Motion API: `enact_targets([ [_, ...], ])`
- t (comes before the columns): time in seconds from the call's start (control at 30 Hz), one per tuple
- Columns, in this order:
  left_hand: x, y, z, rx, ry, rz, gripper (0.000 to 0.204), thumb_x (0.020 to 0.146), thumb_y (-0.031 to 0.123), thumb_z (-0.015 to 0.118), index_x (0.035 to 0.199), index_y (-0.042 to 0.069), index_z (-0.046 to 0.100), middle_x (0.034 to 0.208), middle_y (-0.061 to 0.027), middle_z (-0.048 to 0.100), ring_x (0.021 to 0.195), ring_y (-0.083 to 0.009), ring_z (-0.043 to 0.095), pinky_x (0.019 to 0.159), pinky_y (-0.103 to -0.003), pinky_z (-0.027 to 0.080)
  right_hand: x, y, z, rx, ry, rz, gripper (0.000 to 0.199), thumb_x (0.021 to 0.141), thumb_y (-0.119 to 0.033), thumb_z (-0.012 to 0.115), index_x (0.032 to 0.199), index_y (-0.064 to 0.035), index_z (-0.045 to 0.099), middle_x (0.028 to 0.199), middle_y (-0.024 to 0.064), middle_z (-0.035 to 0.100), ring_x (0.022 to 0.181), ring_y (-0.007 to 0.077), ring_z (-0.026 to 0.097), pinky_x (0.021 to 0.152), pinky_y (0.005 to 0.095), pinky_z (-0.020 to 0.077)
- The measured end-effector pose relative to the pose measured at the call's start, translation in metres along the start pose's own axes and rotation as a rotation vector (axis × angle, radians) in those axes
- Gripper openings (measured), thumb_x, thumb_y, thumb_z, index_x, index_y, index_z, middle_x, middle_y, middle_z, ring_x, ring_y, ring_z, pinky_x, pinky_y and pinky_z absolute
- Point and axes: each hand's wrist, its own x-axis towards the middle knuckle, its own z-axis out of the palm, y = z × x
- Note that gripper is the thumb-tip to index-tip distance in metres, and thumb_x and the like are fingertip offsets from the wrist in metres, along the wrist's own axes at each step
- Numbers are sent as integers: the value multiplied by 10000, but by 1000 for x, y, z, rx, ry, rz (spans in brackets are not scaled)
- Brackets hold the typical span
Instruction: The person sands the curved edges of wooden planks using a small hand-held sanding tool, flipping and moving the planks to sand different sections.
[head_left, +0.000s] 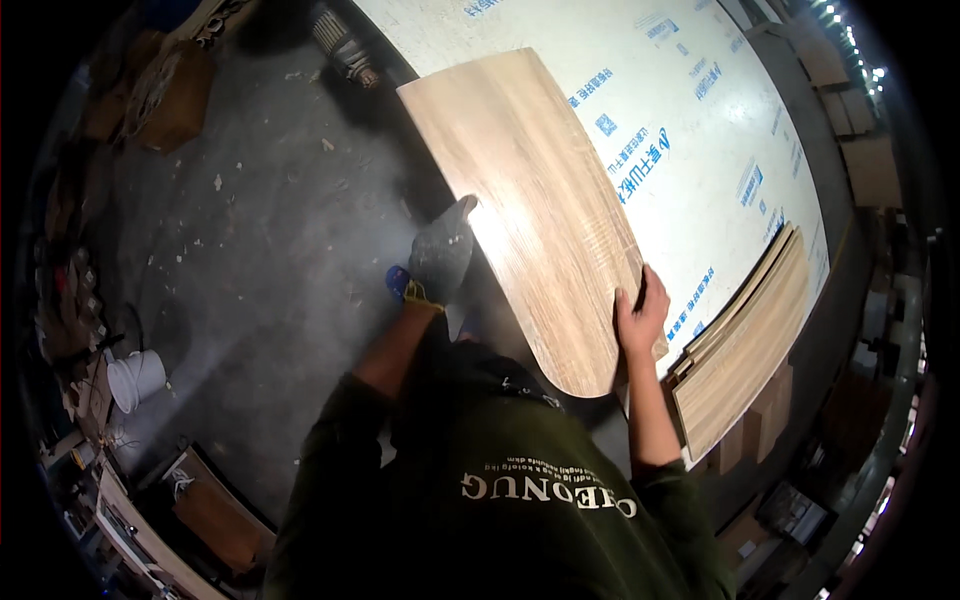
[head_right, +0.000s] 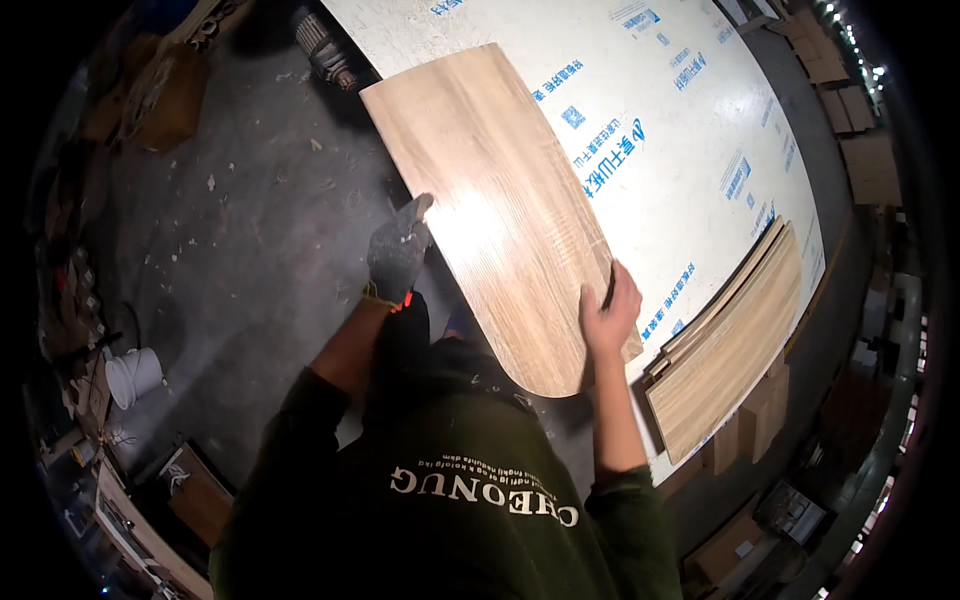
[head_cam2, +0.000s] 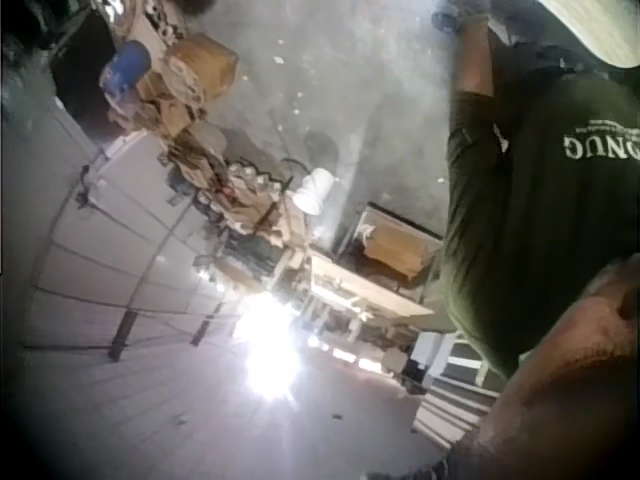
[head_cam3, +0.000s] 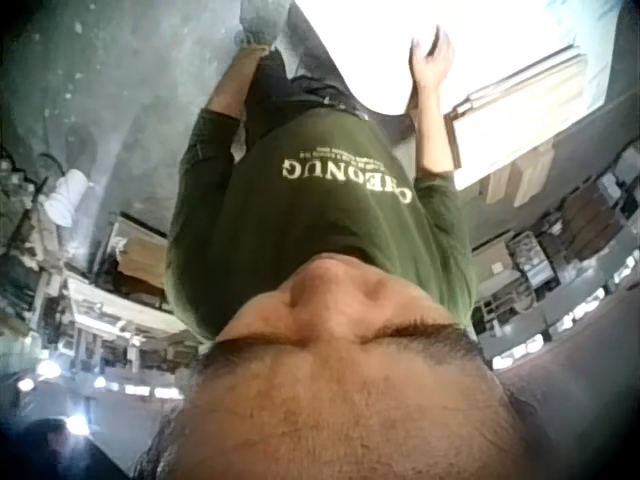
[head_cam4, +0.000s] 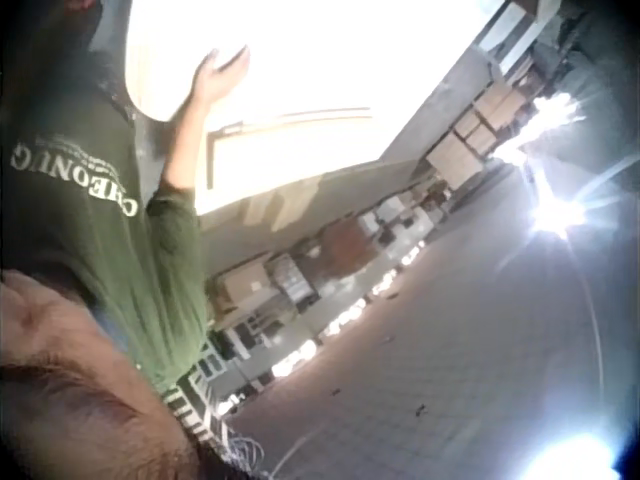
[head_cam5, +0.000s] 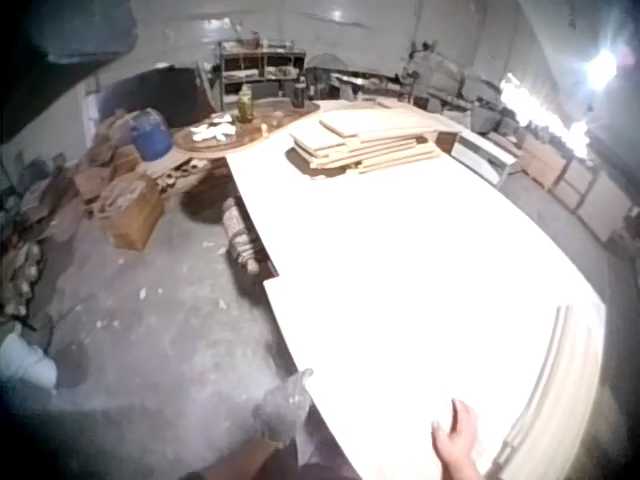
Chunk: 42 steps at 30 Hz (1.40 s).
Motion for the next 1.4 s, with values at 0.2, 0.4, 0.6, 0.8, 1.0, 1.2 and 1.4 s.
enact_targets([
  [0.2,73,-45,9,199,-112,298,347,866,78,547,1203,103,627,1056,-113,681,807,-297,645,722,-383,526,-4,-49,10,-118,-110,145,782,751,-365,713,1414,-74,414,1448,211,389,1282,406,363,1058,535,278],
  [0.4,-15,13,10,330,51,444,336,872,53,524,1186,77,643,832,-115,629,671,-270,588,609,-393,490,-2,-53,11,-195,-107,197,789,781,-406,684,1444,-104,382,1451,193,387,1300,384,361,1073,521,261],
  [0.6,-178,65,-1,112,-286,174,231,836,76,551,1048,21,626,835,-124,587,784,-292,584,671,-388,475,-4,-57,13,-195,-102,212,789,779,-417,686,1439,-102,391,1447,193,392,1302,382,358,1072,524,261],
  [0.8,-117,-17,-9,217,-334,355,304,835,128,563,1113,17,616,965,-149,627,909,-321,605,790,-392,495,-6,-49,12,-205,-62,190,802,757,-442,694,1416,-83,414,1429,203,402,1264,389,386,1042,532,290],
  [1.0,37,-40,13,455,-87,283,327,884,152,541,1196,80,605,921,-116,639,793,-277,617,691,-410,500,-4,-52,19,-190,-44,176,797,750,-450,703,1407,-90,431,1415,196,423,1269,376,390,1043,518,296],
  [1.2,-126,20,26,530,101,365,120,874,112,560,945,53,637,755,-92,586,645,-264,572,590,-370,473,1,-55,14,-180,-40,205,798,744,-443,711,1404,-87,438,1421,188,420,1273,373,386,1049,515,289],
  [1.4,-183,76,-13,62,-198,-37,267,867,71,582,1131,53,615,924,-119,654,702,-273,636,613,-370,500,-9,-25,4,-67,-34,85,731,742,-339,737,1369,-70,477,1357,184,491,1216,365,449,1035,474,339],
])
